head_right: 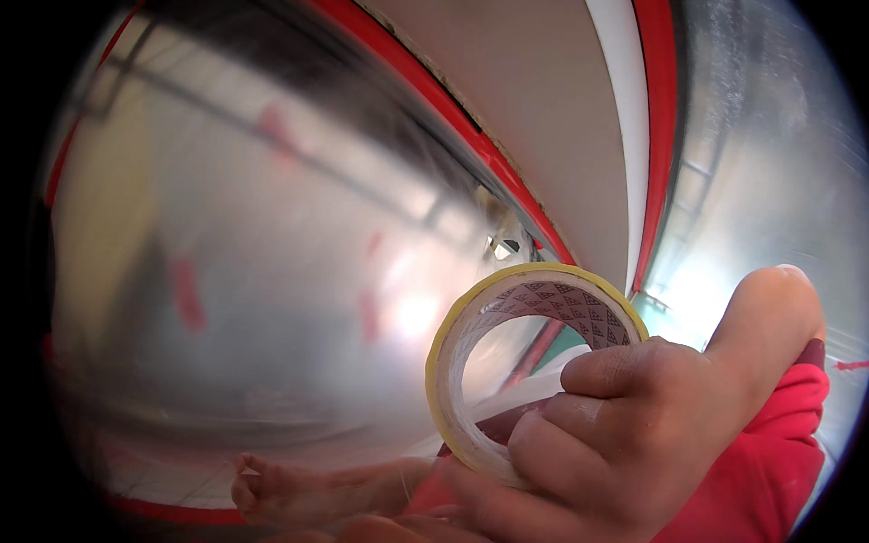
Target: The person applies yellow masking tape along the edges of a ceiling or wall junction in a room covered with protective plastic sheeting. They repeatedly tear strips of tape and press them onto the surface to mask off areas.
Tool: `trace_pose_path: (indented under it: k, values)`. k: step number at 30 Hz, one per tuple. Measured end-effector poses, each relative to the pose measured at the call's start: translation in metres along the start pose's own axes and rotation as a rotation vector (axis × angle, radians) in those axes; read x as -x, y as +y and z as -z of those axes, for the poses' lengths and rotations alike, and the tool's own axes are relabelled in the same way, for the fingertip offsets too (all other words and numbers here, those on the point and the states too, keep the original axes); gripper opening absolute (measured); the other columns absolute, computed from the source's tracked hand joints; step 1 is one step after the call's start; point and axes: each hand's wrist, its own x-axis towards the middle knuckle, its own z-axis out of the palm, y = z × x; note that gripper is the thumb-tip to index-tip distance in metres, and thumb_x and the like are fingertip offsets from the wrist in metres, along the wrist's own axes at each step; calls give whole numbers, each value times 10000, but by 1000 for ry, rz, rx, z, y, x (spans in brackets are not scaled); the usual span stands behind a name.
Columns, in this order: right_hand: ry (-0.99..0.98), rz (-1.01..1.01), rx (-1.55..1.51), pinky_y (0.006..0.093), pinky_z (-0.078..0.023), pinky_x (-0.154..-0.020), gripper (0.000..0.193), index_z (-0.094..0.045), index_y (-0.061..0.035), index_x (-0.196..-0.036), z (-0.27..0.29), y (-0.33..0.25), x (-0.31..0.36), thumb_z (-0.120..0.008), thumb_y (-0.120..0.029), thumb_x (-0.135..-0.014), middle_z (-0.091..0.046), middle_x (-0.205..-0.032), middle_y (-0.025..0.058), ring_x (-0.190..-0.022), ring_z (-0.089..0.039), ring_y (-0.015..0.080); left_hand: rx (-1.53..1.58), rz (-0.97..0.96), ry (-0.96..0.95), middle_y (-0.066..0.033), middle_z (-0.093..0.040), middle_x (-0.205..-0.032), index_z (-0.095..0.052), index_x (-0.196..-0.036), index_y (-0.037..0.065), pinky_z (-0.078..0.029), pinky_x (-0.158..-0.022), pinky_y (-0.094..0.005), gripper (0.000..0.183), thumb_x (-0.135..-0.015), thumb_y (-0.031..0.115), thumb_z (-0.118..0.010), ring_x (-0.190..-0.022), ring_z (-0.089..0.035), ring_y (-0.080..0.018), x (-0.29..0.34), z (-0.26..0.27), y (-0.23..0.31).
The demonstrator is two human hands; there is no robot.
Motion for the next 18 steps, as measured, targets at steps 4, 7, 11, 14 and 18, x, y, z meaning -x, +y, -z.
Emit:
trace_pose_path:
  k: [4,7,11,14,18]
  values:
    - [9,-25,-73,145,-288,-383,211,-634,-114,-934,-3,2,-1,-631,-130,-723,-422,-549,-55,-377,-405,11,-4,17,-8,-30,-403,-827,-467,-863,84,-274,-994,-484,64,-849,91,-529,-767,-435,-155,1,0,-2]
    - [8,-21,-88,144,-298,-388,198,-633,-115,-929,-9,7,1,-638,-147,-734,-432,-559,-52,-387,-421,11,-6,19,-16,-30,-403,-826,-467,-861,84,-275,-993,-483,61,-850,91,-527,-767,-435,-154,2,1,-4]
    - [37,-78,-74,146,-342,-419,176,-632,-133,-921,-10,4,3,-644,-155,-747,-500,-585,-40,-421,-480,23,3,38,-3,-29,-402,-825,-467,-858,83,-277,-991,-481,58,-850,92,-524,-766,-435,-152,9,-4,-11]
    - [201,-74,-57,152,-372,-445,144,-629,-161,-896,-31,5,12,-634,-140,-753,-579,-641,-22,-452,-524,40,9,48,17,-29,-401,-824,-467,-856,83,-278,-990,-479,55,-851,92,-522,-765,-435,-151,9,-3,-11]
    - [258,46,63,157,-387,-457,123,-615,-192,-845,-33,16,20,-584,-100,-768,-631,-680,2,-484,-558,58,36,81,51,-29,-401,-823,-468,-854,82,-279,-988,-477,52,-851,92,-519,-764,-435,-149,13,-5,-17]
